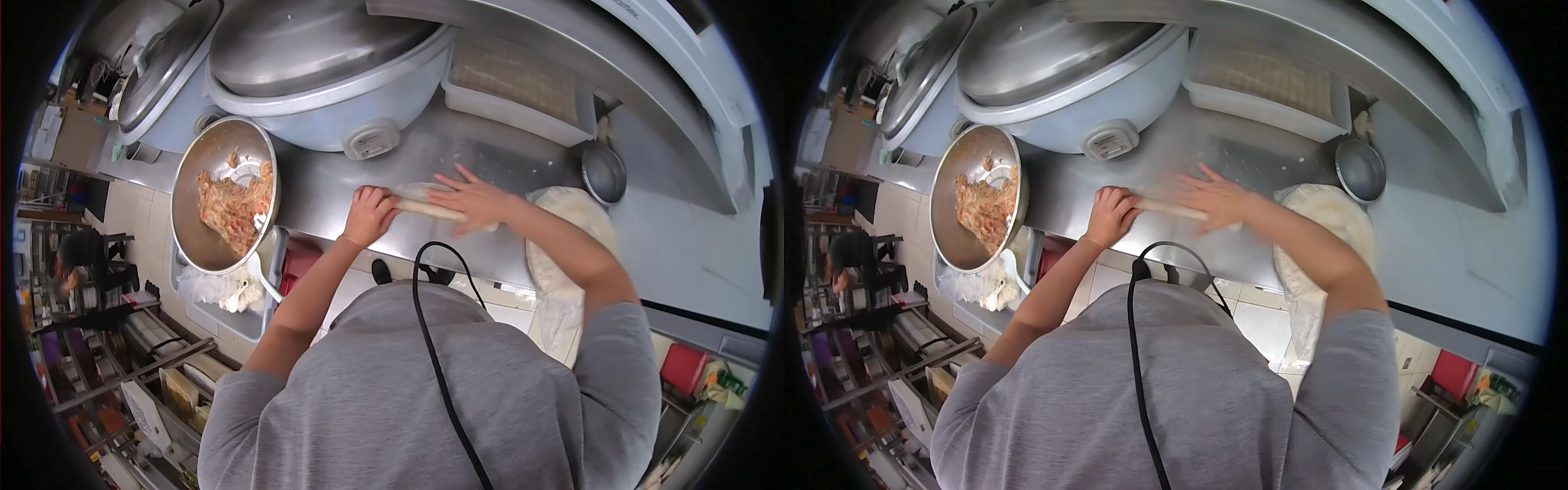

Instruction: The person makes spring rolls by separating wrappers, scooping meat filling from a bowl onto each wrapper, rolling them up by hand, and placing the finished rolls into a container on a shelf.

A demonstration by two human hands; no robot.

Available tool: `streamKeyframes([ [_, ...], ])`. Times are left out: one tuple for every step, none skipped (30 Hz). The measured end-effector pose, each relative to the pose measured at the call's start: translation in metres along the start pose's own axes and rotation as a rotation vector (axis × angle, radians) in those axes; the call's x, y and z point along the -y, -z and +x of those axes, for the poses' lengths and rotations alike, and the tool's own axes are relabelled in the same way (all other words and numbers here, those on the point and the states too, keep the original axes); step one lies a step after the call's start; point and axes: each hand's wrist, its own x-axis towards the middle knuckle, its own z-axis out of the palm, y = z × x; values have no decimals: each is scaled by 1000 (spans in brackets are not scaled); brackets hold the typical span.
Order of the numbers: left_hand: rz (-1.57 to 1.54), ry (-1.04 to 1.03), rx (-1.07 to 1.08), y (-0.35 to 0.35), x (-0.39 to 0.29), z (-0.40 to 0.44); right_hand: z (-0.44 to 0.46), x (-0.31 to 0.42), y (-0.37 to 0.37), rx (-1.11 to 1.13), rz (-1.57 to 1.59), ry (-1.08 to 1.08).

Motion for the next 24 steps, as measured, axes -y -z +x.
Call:
streamKeyframes([
  [-5, -9, 1, 1, 0, 0, -29, 0, -1, 24, -28, -8],
  [-3, -8, -7, 1, -1, 1, -57, 1, -1, 51, -19, -32],
  [-1, -7, -13, 2, -2, 1, -79, 4, 1, 78, -9, -56],
  [-6, -16, -12, 3, -3, 1, -93, 8, 4, 76, -10, -66],
  [7, 9, 1, 4, -5, 1, -105, 13, 6, 76, -5, -115],
  [21, 33, 14, 6, -6, 1, -111, 18, 6, 74, -1, -164],
  [20, 22, 15, 6, -9, 1, -110, 25, 1, 69, -2, -173],
  [-16, -25, 10, 4, -14, 1, -101, 35, -7, -101, -63, -271],
  [-52, -71, 6, 3, -20, -1, -91, 45, -17, -271, -124, -368],
  [-141, -102, 120, 1, -27, -4, -79, 56, -28, -276, -126, -374],
  [-95, -138, 195, 0, -38, -7, -63, 69, -41, -394, -82, -402],
  [-89, -165, 195, -4, -42, -4, -49, 77, -50, -512, -35, -427],
  [-82, -192, 197, -8, -44, -2, -37, 80, -54, -519, -33, -433],
  [-80, -199, 203, -12, -41, 3, -26, 80, -57, -566, -68, -511],
  [-7, -202, 232, -15, -36, 14, -18, 79, -59, -613, -105, -590],
  [65, -202, 260, -20, -31, 22, -13, 75, -58, -615, -105, -597],
  [63, -207, 260, -24, -27, 29, -9, 67, -56, -624, -92, -650],
  [38, -187, 282, -25, -24, 38, -7, 65, -52, -631, -80, -704],
  [13, -166, 304, -26, -23, 42, -6, 66, -49, -632, -83, -706],
  [12, -168, 303, -26, -25, 41, -6, 68, -46, -650, -124, -714],
  [41, -187, 259, -18, -32, 43, -7, 69, -45, -669, -165, -722],
  [71, -207, 216, -12, -38, 43, -9, 71, -49, -672, -167, -724],
  [73, -212, 214, -13, -40, 40, -13, 75, -56, -718, -170, -676],
  [37, -263, 194, -18, -41, 33, -16, 76, -61, -761, -173, -626],
])
